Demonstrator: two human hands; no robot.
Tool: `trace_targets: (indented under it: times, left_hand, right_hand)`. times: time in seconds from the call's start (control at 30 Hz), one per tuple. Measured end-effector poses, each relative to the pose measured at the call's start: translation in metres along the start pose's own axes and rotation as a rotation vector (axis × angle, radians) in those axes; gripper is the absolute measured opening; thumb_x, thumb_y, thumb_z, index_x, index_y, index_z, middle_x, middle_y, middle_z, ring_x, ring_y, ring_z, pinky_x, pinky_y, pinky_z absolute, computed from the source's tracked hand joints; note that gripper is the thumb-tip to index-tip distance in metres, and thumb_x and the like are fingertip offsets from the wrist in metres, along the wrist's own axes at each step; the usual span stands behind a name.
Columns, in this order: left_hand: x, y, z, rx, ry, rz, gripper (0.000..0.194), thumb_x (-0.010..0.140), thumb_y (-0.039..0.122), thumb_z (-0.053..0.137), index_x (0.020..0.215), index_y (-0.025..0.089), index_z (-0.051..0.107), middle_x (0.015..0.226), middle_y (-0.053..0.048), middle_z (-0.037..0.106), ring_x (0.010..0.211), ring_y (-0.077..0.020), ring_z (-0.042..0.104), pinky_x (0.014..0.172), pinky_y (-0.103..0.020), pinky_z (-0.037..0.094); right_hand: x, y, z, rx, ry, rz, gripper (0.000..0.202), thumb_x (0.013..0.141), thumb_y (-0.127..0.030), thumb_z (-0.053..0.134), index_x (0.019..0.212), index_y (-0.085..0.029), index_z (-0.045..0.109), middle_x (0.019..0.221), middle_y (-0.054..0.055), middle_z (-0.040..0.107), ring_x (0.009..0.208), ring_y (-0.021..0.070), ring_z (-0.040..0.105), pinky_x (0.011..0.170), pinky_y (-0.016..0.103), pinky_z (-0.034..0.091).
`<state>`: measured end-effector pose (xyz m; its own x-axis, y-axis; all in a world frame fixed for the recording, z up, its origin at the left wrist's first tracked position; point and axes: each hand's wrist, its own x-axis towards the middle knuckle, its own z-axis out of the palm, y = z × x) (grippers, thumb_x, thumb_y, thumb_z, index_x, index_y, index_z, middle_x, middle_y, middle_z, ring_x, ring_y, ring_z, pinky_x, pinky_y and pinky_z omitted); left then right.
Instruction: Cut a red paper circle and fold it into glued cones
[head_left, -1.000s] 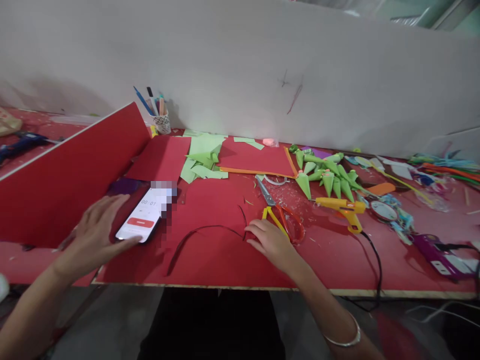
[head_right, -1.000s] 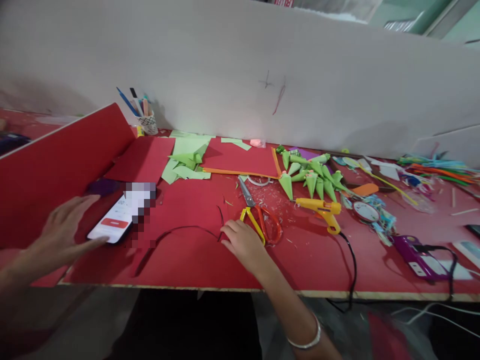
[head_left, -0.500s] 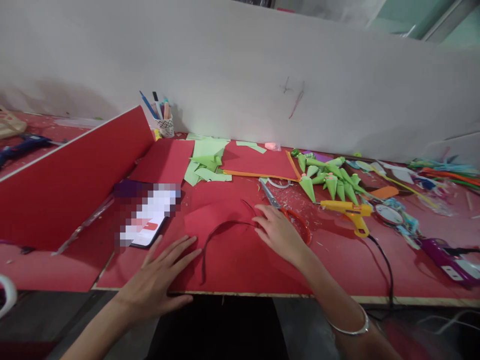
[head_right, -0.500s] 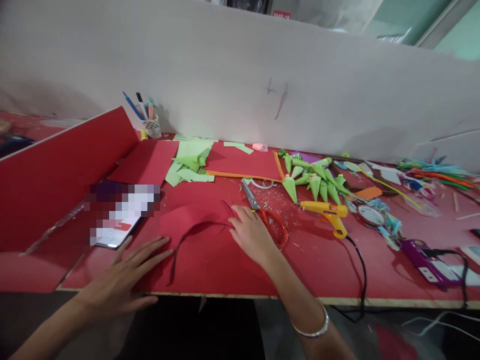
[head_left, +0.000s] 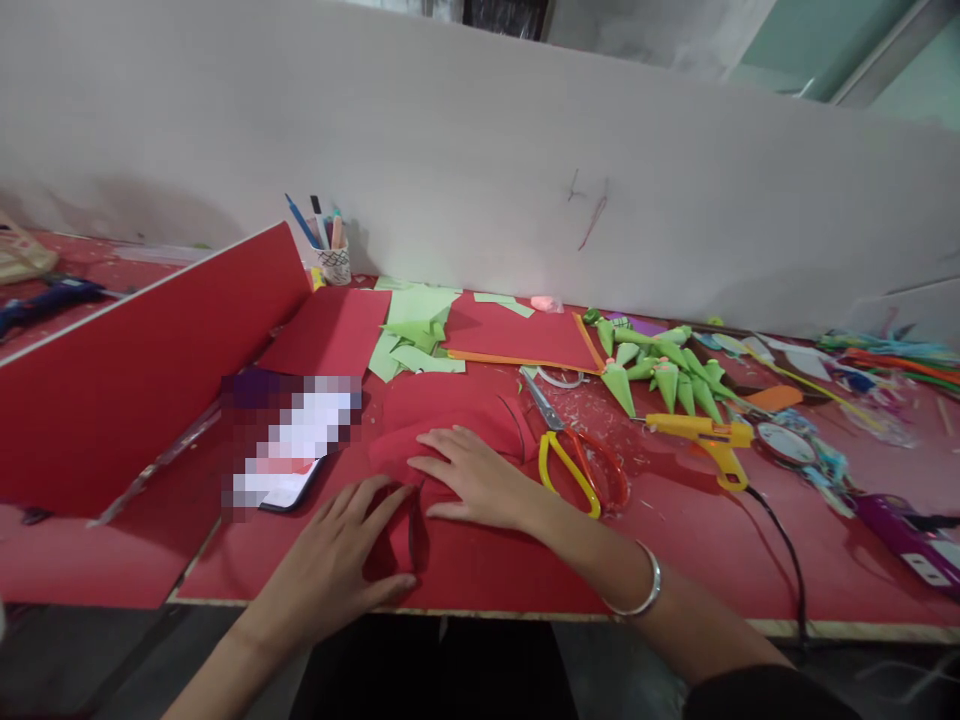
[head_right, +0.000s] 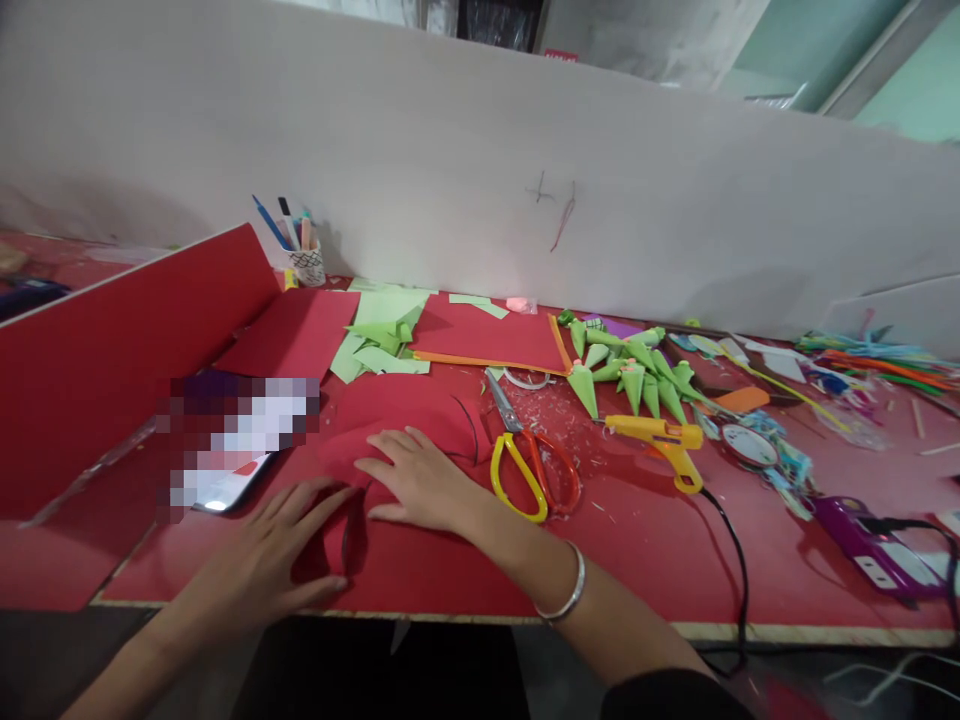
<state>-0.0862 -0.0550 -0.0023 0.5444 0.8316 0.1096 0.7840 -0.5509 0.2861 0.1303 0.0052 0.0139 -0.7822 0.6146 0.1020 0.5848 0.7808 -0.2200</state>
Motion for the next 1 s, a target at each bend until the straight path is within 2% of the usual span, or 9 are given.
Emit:
trace_targets:
  times: [0.17,0.3,0.37,0.43,0.5,0.6,0.73,0.83,1.0]
  left_hand:
    - [0.013,0.000,-0.008,0.091,-0.005,0.031,0.034,0.081,0.034,0.049,0.112,0.022,0.054,0.108,-0.009,0.059,0.092,-0.0244,0.057,0.074,-0.037,0.050]
    - [0.020,-0.009,-0.009,0.137,-0.027,0.054,0.035,0.082,0.012,0.038,0.108,0.022,0.058,0.103,-0.006,0.064,0.089,-0.0213,0.060,0.072,-0.034,0.050]
    - [0.022,-0.012,-0.009,0.102,-0.019,0.027,0.032,0.084,0.014,0.037,0.104,0.022,0.061,0.101,-0.005,0.065,0.087,-0.0198,0.061,0.072,-0.032,0.050]
    - [0.024,-0.013,-0.008,0.050,0.011,-0.029,0.028,0.087,0.024,0.038,0.095,0.022,0.065,0.097,-0.004,0.066,0.084,-0.0191,0.062,0.073,-0.032,0.049]
    - [0.024,-0.012,-0.005,0.007,0.053,-0.111,0.032,0.088,0.034,0.038,0.085,0.022,0.067,0.094,-0.004,0.066,0.083,-0.0191,0.062,0.072,-0.031,0.049]
    - [0.023,-0.006,0.001,-0.017,0.123,-0.259,0.034,0.087,0.038,0.039,0.077,0.020,0.066,0.092,-0.005,0.065,0.078,-0.0189,0.061,0.067,-0.029,0.048]
    - [0.025,0.001,0.005,0.021,0.175,-0.345,0.037,0.087,0.038,0.038,0.064,0.018,0.059,0.076,-0.005,0.060,0.070,-0.0170,0.058,0.058,-0.026,0.043]
    - [0.028,0.005,0.005,0.077,0.181,-0.433,0.032,0.087,0.034,0.039,0.068,0.019,0.059,0.083,-0.003,0.059,0.065,-0.0144,0.057,0.053,-0.025,0.038]
    - [0.031,0.009,0.001,0.142,0.102,-0.561,0.026,0.086,0.034,0.042,0.073,0.019,0.058,0.091,-0.001,0.059,0.062,-0.0130,0.056,0.047,-0.024,0.031]
  right_hand:
    - [0.000,-0.001,0.000,0.047,0.014,-0.009,0.052,0.079,-0.045,0.053,0.122,-0.017,0.049,0.128,0.012,0.044,0.120,0.0232,0.036,0.104,0.044,0.020]
    - [-0.001,-0.003,0.004,0.098,0.024,-0.007,0.048,0.078,-0.046,0.054,0.117,-0.019,0.052,0.124,0.011,0.045,0.117,0.0231,0.037,0.103,0.046,0.019]
    - [0.001,-0.004,0.006,0.105,0.040,0.017,0.037,0.079,-0.041,0.054,0.110,-0.020,0.056,0.119,0.009,0.048,0.114,0.0215,0.040,0.103,0.046,0.017]
    - [0.004,-0.004,0.010,0.125,0.068,0.052,0.027,0.081,-0.038,0.054,0.102,-0.021,0.058,0.115,0.007,0.050,0.111,0.0197,0.042,0.102,0.046,0.017]
    - [0.008,-0.004,0.013,0.167,0.101,0.089,0.020,0.082,-0.037,0.053,0.095,-0.023,0.060,0.112,0.005,0.051,0.107,0.0184,0.044,0.100,0.044,0.020]
    - [0.012,-0.004,0.017,0.222,0.134,0.146,0.013,0.083,-0.033,0.054,0.087,-0.024,0.061,0.106,0.002,0.052,0.101,0.0170,0.044,0.095,0.040,0.026]
    - [0.016,-0.008,0.016,0.249,0.149,0.173,0.013,0.081,-0.034,0.055,0.086,-0.023,0.060,0.103,0.002,0.051,0.099,0.0176,0.043,0.093,0.040,0.026]
    - [0.017,-0.013,0.015,0.263,0.167,0.200,0.016,0.079,-0.036,0.056,0.082,-0.021,0.059,0.100,0.002,0.051,0.096,0.0175,0.043,0.094,0.042,0.024]
    - [0.022,-0.020,0.018,0.220,0.176,0.260,0.022,0.078,-0.040,0.056,0.073,-0.020,0.054,0.095,0.001,0.051,0.094,0.0183,0.042,0.094,0.046,0.021]
